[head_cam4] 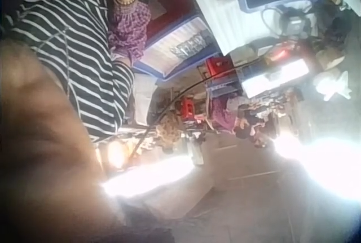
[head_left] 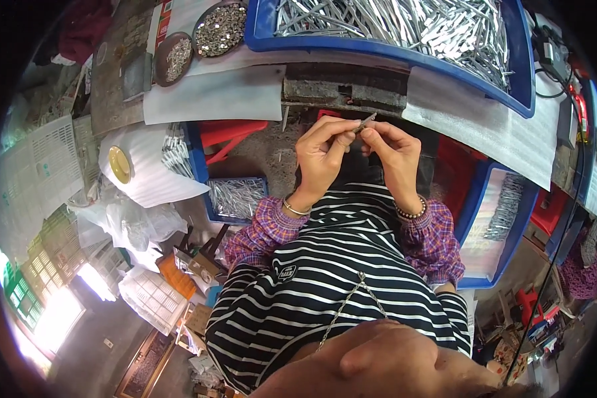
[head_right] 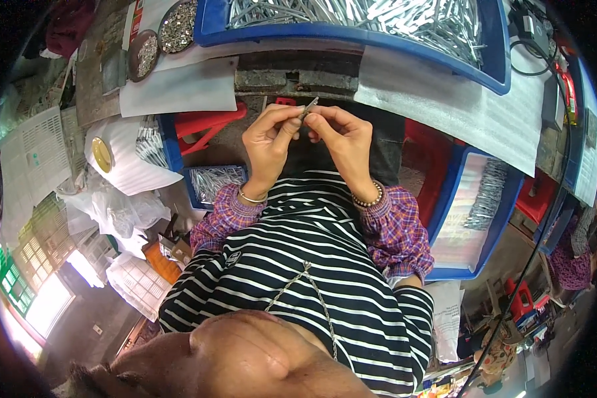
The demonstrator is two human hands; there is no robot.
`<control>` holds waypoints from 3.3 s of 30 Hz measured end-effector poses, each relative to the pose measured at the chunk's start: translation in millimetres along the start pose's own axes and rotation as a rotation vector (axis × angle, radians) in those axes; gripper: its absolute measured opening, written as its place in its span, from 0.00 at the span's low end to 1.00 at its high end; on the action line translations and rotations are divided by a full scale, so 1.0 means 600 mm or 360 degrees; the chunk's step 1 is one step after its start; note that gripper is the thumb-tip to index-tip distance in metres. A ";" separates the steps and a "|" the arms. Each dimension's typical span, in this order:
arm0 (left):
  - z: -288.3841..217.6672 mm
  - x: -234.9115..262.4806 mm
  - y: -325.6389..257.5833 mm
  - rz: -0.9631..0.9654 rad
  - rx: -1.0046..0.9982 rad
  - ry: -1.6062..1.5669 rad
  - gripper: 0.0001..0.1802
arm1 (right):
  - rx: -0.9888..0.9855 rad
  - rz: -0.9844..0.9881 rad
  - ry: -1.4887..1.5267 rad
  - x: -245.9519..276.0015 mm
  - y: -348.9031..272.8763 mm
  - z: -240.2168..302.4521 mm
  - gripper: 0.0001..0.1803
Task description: Assembling small metal hardware components by manually inserting pins into silver parts.
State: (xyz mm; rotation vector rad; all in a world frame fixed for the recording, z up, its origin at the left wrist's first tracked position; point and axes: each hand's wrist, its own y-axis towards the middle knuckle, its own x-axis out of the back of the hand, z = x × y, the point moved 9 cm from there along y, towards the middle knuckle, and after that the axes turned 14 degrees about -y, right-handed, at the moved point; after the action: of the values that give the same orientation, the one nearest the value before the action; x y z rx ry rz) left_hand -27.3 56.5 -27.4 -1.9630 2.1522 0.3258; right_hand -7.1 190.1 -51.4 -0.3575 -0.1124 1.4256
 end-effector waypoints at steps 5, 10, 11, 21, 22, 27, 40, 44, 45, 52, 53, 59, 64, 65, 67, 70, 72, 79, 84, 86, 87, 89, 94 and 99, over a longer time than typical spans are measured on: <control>0.007 0.001 0.001 -0.0007 0.0046 -0.0067 0.08 | 0.0057 -0.0014 -0.0049 -0.001 0.001 0.005 0.08; 0.016 0.005 -0.002 -0.0003 0.0088 -0.0115 0.08 | 0.0085 0.0006 -0.0124 -0.002 0.001 0.010 0.08; 0.017 0.005 -0.002 -0.0004 0.0095 -0.0131 0.08 | 0.0074 0.0025 -0.0155 -0.003 0.000 0.010 0.09; 0.016 0.000 -0.002 -0.0042 0.0153 -0.0194 0.07 | 0.0459 -0.0173 -0.0719 0.008 -0.004 0.046 0.06; 0.017 0.001 -0.002 -0.0042 0.0155 -0.0193 0.07 | 0.0457 -0.0173 -0.0717 0.010 -0.002 0.046 0.06; 0.064 0.000 -0.010 -0.0011 0.0624 -0.0858 0.07 | 0.0481 -0.0085 -0.0767 0.008 0.006 0.056 0.05; 0.022 0.006 -0.002 -0.0042 0.0103 -0.0182 0.07 | 0.0359 -0.0133 -0.0722 0.009 0.004 0.041 0.06; 0.025 0.006 -0.004 -0.0036 0.0108 -0.0194 0.07 | 0.0268 -0.0052 -0.0752 0.004 0.004 0.032 0.07; 0.025 0.006 -0.003 -0.0035 0.0110 -0.0205 0.07 | 0.0233 -0.0051 -0.0702 0.004 0.004 0.030 0.07; 0.036 0.006 -0.001 0.0032 0.0262 -0.0426 0.08 | 0.0189 0.0066 -0.0418 0.006 0.014 0.016 0.07; 0.051 0.006 -0.004 0.0028 0.0433 -0.0643 0.08 | 0.0172 0.0082 -0.0432 0.005 0.014 0.015 0.07; 0.045 0.008 -0.004 -0.0021 0.0332 -0.0443 0.07 | 0.0209 -0.0041 -0.0430 0.007 0.009 0.019 0.07; 0.028 0.008 -0.002 -0.0044 0.0099 -0.0174 0.08 | 0.0150 -0.0067 -0.0409 0.008 0.008 0.016 0.08; 0.025 0.008 -0.001 -0.0043 0.0081 -0.0156 0.08 | 0.0139 -0.0066 -0.0406 0.008 0.008 0.016 0.08; 0.024 0.007 0.000 -0.0044 0.0063 -0.0139 0.08 | 0.0130 -0.0064 -0.0403 0.009 0.008 0.017 0.09; 0.024 0.006 0.000 -0.0030 0.0067 -0.0150 0.08 | 0.0033 -0.0033 -0.0373 0.010 0.008 0.009 0.09; 0.027 0.003 -0.001 -0.0013 0.0129 -0.0194 0.08 | 0.0021 0.0030 -0.0334 0.006 0.010 0.007 0.10; 0.029 0.004 -0.001 -0.0038 0.0145 -0.0205 0.08 | 0.0310 -0.0029 -0.0613 0.006 0.010 0.025 0.07; 0.033 0.004 -0.003 -0.0057 0.0208 -0.0267 0.08 | 0.0470 -0.0091 -0.0757 0.008 0.008 0.042 0.06; 0.033 0.002 0.000 -0.0044 0.0201 -0.0263 0.08 | 0.0493 -0.0156 -0.0784 0.010 0.006 0.054 0.06; 0.032 0.001 0.001 -0.0032 0.0194 -0.0257 0.08 | 0.0515 -0.0220 -0.0807 0.014 0.004 0.060 0.06; 0.032 0.002 0.002 -0.0031 0.0193 -0.0249 0.08 | 0.0645 -0.0188 -0.0899 0.009 0.005 0.065 0.06; 0.037 0.005 -0.001 -0.0026 0.0200 -0.0232 0.08 | 0.0580 -0.0140 -0.0820 0.012 0.009 0.049 0.05; 0.046 0.000 -0.008 -0.0043 0.0328 -0.0337 0.07 | 0.0541 -0.0119 -0.0770 0.018 0.010 0.056 0.06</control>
State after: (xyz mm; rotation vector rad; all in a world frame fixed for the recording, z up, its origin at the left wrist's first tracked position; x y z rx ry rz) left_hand -22.4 64.7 -53.9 -1.7586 1.9417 0.2811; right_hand -21.1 207.0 -23.0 0.2731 -0.2682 1.4037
